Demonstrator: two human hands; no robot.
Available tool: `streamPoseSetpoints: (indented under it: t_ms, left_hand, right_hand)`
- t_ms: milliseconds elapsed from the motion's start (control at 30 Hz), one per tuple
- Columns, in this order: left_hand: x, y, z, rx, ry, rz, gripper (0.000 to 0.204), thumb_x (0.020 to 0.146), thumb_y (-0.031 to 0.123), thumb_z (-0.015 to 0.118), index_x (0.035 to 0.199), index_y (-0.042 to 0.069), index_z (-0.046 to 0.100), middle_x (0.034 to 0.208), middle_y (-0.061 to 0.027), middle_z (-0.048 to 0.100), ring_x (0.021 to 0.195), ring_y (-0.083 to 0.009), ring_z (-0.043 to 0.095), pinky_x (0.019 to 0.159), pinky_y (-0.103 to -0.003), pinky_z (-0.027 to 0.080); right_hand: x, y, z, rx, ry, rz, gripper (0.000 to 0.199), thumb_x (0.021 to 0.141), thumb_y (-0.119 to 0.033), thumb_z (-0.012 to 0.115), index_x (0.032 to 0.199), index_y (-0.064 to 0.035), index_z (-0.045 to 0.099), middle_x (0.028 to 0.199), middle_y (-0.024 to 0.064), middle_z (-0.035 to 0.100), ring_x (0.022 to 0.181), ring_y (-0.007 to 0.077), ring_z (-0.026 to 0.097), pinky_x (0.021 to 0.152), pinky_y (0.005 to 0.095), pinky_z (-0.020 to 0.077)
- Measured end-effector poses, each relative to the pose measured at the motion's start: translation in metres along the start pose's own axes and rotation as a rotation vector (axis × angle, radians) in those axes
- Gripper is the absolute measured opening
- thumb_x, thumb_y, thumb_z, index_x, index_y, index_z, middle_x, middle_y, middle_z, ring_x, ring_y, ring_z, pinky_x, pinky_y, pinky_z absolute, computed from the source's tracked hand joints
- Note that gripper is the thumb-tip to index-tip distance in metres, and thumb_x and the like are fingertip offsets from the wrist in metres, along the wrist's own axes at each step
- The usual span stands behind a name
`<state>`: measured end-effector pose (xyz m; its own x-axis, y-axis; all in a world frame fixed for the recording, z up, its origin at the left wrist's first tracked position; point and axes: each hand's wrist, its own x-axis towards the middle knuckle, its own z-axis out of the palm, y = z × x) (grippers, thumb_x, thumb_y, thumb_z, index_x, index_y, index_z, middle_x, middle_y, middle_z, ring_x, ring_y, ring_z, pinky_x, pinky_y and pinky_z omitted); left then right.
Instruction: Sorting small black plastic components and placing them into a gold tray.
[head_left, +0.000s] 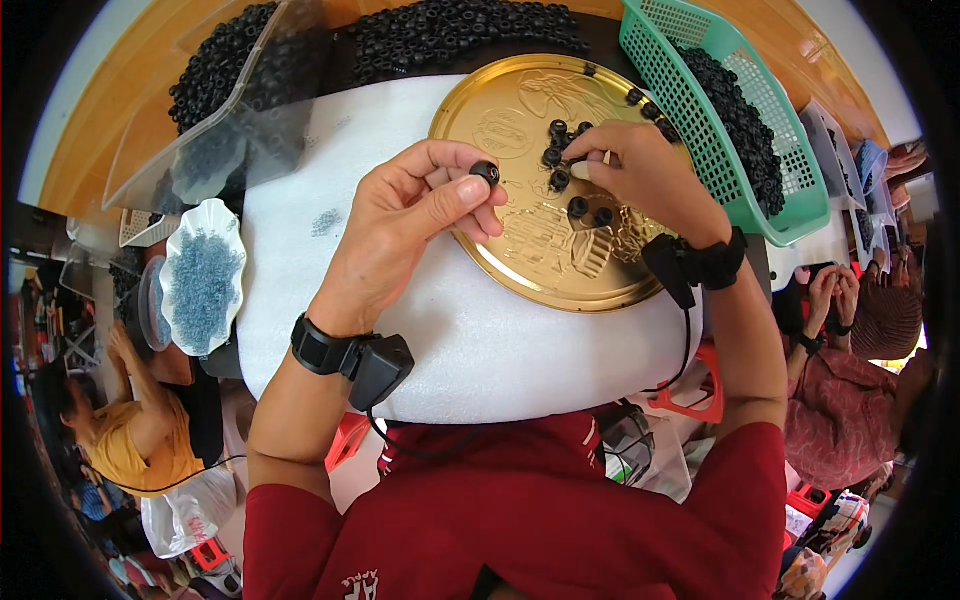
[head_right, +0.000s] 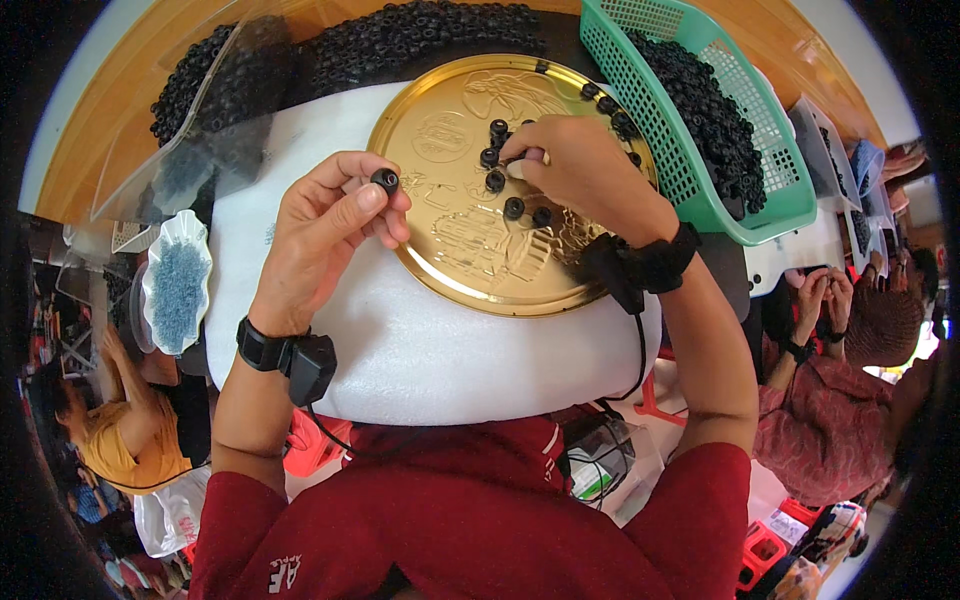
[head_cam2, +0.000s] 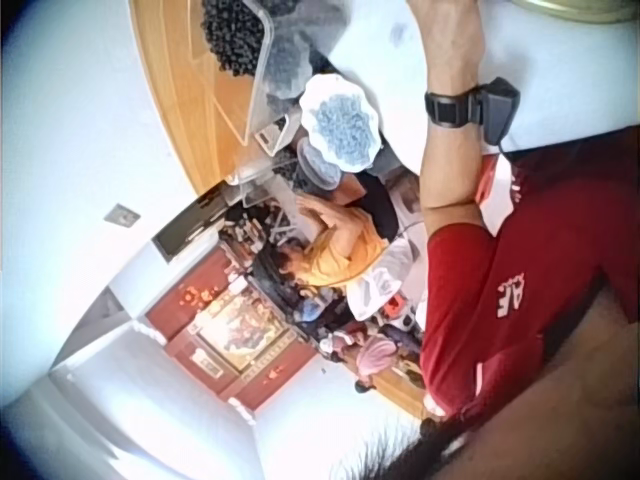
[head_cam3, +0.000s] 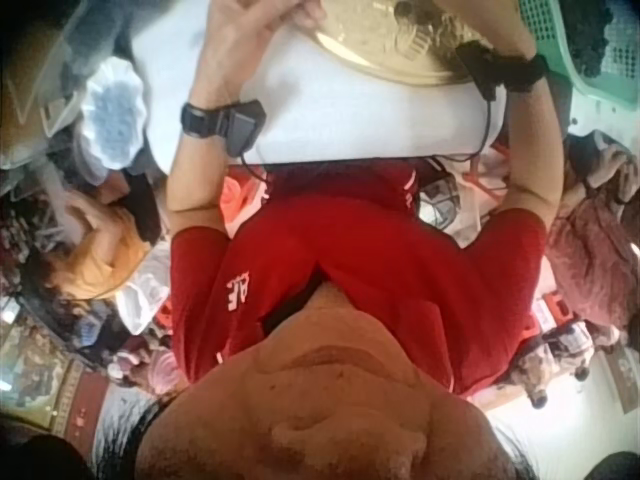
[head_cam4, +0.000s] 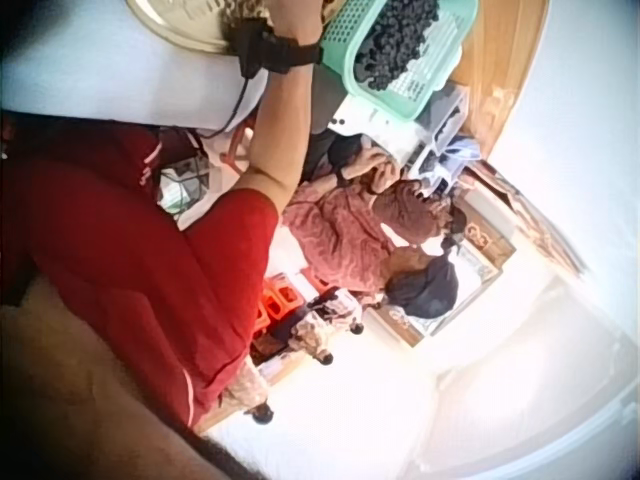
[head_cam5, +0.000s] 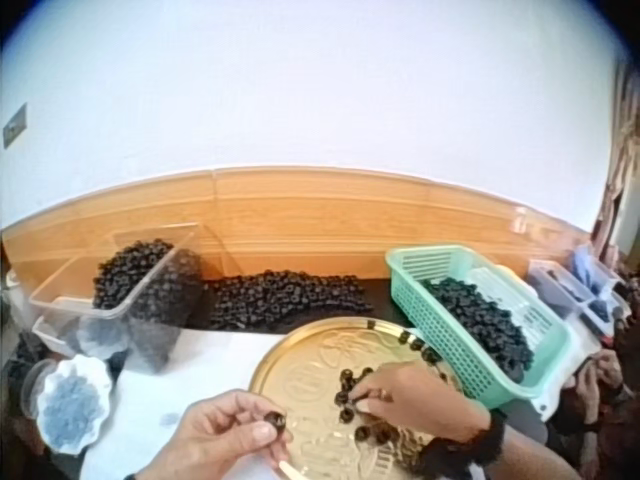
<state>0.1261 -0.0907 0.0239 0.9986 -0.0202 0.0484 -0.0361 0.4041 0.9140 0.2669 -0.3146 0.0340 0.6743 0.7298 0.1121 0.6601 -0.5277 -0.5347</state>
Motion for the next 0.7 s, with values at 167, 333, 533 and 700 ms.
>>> streamPoseSetpoints:
  t_ms: [167,333,533,700]
  left_hand:
    - [0.000,-0.001,0.000,0.051,-0.010,0.005,0.023,0.091,0.011,0.062,0.111,-0.001,0.059,0.093,-0.0133,0.067,0.077,-0.0152,0.066,0.070,-0.025,0.054]
    - [0.000,-0.001,0.001,0.070,-0.006,0.008,0.024,0.092,0.011,0.060,0.112,-0.001,0.058,0.094,-0.0126,0.067,0.078,-0.0149,0.066,0.071,-0.025,0.054]
    - [-0.002,0.001,-0.001,0.061,0.013,0.056,0.024,0.093,0.010,0.059,0.114,-0.001,0.057,0.095,-0.0125,0.067,0.078,-0.0148,0.066,0.071,-0.025,0.053]
    - [-0.002,0.004,0.000,0.032,0.039,0.118,0.024,0.093,0.010,0.058,0.114,-0.001,0.057,0.096,-0.0125,0.067,0.078,-0.0147,0.066,0.071,-0.024,0.053]
  right_hand:
    - [0.002,-0.003,0.000,0.017,-0.033,-0.020,0.018,0.081,-0.005,0.059,0.097,-0.0001,0.068,0.075,0.0119,0.065,0.065,0.0218,0.063,0.062,0.0309,0.0493]
    - [0.000,-0.016,-0.015,0.660,-0.174,0.135,0.025,0.089,-0.011,0.060,0.109,0.0046,0.061,0.076,0.0025,0.063,0.064,0.0077,0.059,0.060,0.0210,0.0466]
    - [0.007,-0.055,-0.018,1.040,-0.189,0.131,0.027,0.090,-0.011,0.059,0.113,0.0018,0.059,0.097,0.0073,0.065,0.072,0.0089,0.060,0.066,0.0228,0.0516]
    - [0.019,-0.053,-0.008,1.255,-0.238,0.034,0.029,0.092,-0.011,0.056,0.118,0.0023,0.058,0.103,0.0078,0.062,0.077,0.0092,0.058,0.068,0.0242,0.0518]
